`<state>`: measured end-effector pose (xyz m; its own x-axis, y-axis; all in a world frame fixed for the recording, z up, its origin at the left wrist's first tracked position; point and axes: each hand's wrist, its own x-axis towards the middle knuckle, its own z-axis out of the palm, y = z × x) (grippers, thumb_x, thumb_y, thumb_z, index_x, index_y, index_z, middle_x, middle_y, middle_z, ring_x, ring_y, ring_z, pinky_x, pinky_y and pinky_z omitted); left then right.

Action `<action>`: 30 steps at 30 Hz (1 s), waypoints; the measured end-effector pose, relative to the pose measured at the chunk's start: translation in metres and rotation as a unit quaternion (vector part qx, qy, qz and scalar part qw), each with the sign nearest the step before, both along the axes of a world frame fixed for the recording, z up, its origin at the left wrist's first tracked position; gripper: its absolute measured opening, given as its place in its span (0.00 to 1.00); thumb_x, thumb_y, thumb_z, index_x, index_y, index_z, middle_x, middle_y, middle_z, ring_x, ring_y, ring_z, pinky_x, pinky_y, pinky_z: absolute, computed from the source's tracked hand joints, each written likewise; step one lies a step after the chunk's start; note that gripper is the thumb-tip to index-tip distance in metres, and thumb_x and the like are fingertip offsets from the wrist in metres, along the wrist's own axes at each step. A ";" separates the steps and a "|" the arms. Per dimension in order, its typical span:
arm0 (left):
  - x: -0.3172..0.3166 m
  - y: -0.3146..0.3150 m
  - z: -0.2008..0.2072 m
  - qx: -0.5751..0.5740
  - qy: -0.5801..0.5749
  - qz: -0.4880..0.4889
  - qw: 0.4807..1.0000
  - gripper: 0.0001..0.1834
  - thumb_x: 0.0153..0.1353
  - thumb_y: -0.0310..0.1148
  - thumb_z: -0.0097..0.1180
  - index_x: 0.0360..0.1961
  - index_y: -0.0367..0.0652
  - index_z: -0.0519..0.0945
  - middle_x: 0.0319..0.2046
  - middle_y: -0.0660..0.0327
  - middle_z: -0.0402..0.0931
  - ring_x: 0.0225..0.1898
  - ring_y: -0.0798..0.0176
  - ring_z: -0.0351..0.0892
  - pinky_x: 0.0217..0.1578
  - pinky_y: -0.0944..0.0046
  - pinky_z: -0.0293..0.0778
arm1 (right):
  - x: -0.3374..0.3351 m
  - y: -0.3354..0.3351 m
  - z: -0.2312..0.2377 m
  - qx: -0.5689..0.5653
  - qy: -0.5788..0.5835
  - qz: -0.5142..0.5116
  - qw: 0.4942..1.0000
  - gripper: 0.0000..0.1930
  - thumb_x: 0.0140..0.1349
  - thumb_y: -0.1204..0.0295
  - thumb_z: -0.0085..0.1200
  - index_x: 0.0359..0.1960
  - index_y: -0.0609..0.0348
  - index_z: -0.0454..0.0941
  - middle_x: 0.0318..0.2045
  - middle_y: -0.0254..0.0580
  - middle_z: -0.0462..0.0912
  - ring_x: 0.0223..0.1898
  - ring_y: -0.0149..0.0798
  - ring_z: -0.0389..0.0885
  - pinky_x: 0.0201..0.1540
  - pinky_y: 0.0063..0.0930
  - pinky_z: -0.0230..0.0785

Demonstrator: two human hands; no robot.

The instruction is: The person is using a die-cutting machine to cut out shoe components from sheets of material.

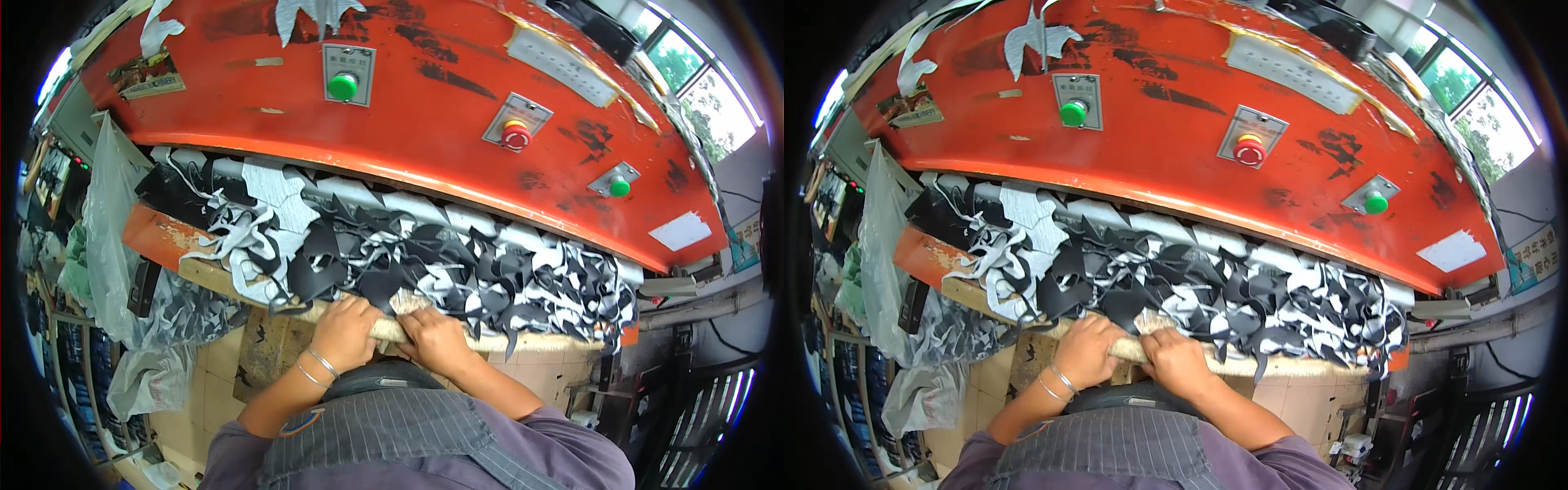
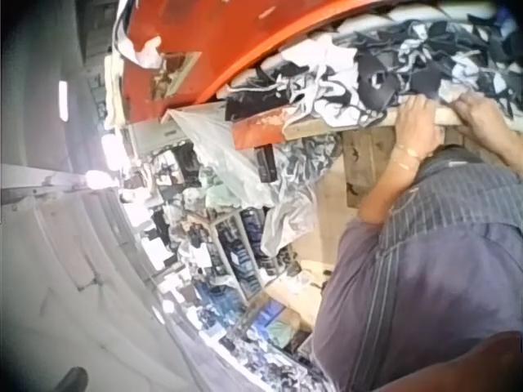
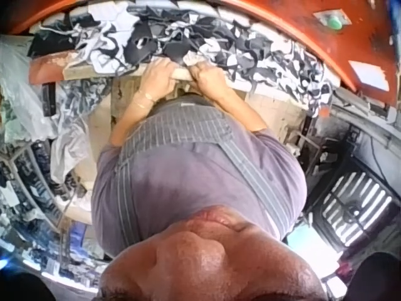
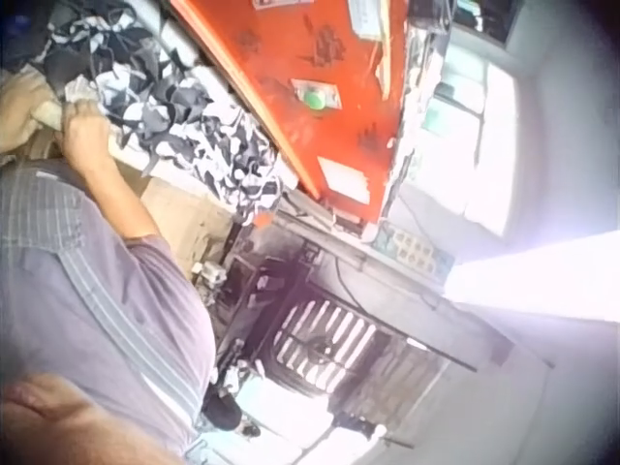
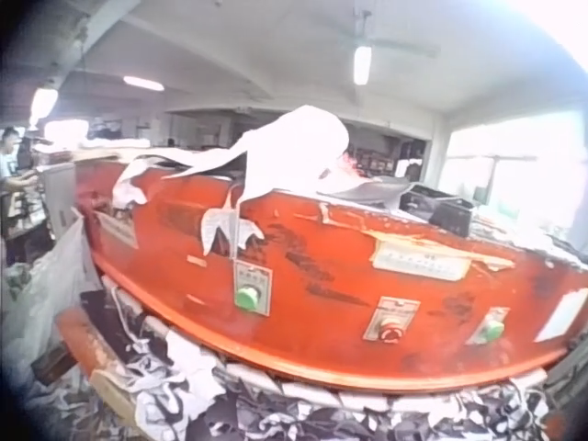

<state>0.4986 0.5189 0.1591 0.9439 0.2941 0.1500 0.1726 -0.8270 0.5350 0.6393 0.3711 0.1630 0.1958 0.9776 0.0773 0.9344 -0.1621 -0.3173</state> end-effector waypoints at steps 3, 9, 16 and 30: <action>0.005 0.023 -0.016 -0.023 0.087 -0.065 0.994 0.17 0.48 0.45 0.63 0.35 0.47 0.82 0.34 0.58 0.78 0.41 0.53 0.77 0.42 0.57 0.73 | 0.022 0.009 -0.006 -0.074 0.061 0.096 0.991 0.21 0.48 0.63 0.64 0.43 0.60 0.79 0.37 0.43 0.83 0.37 0.44 0.82 0.37 0.34 0.76; 0.075 0.083 0.001 0.018 -0.046 -0.035 0.998 0.16 0.58 0.46 0.57 0.37 0.45 0.82 0.36 0.57 0.80 0.41 0.52 0.78 0.40 0.57 0.74 | 0.123 0.083 0.035 0.014 -0.020 -0.027 0.999 0.32 0.51 0.44 0.59 0.54 0.49 0.74 0.49 0.45 0.78 0.47 0.51 0.80 0.45 0.41 0.74; 0.118 0.113 -0.047 0.134 -0.075 0.010 0.988 0.30 0.55 0.38 0.60 0.57 0.35 0.71 0.62 0.51 0.66 0.65 0.51 0.61 0.64 0.55 0.57 | 0.204 0.184 0.032 -0.122 0.031 -0.020 0.992 0.31 0.46 0.49 0.65 0.53 0.43 0.74 0.62 0.57 0.61 0.53 0.57 0.74 0.53 0.45 0.69; 0.099 0.121 -0.047 -0.558 -0.096 0.088 0.820 0.15 0.52 0.30 0.67 0.36 0.36 0.75 0.27 0.63 0.78 0.28 0.72 0.75 0.31 0.71 0.73 | 0.126 0.096 -0.018 0.080 0.339 0.052 0.936 0.25 0.51 0.60 0.66 0.50 0.53 0.76 0.59 0.63 0.58 0.62 0.57 0.59 0.63 0.41 0.55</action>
<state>0.5980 0.6395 0.1124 0.8622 0.4792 -0.1642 0.0610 0.2236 0.9728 0.7651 0.4669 0.1445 0.1577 0.9807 0.1156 0.5174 0.0176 -0.8555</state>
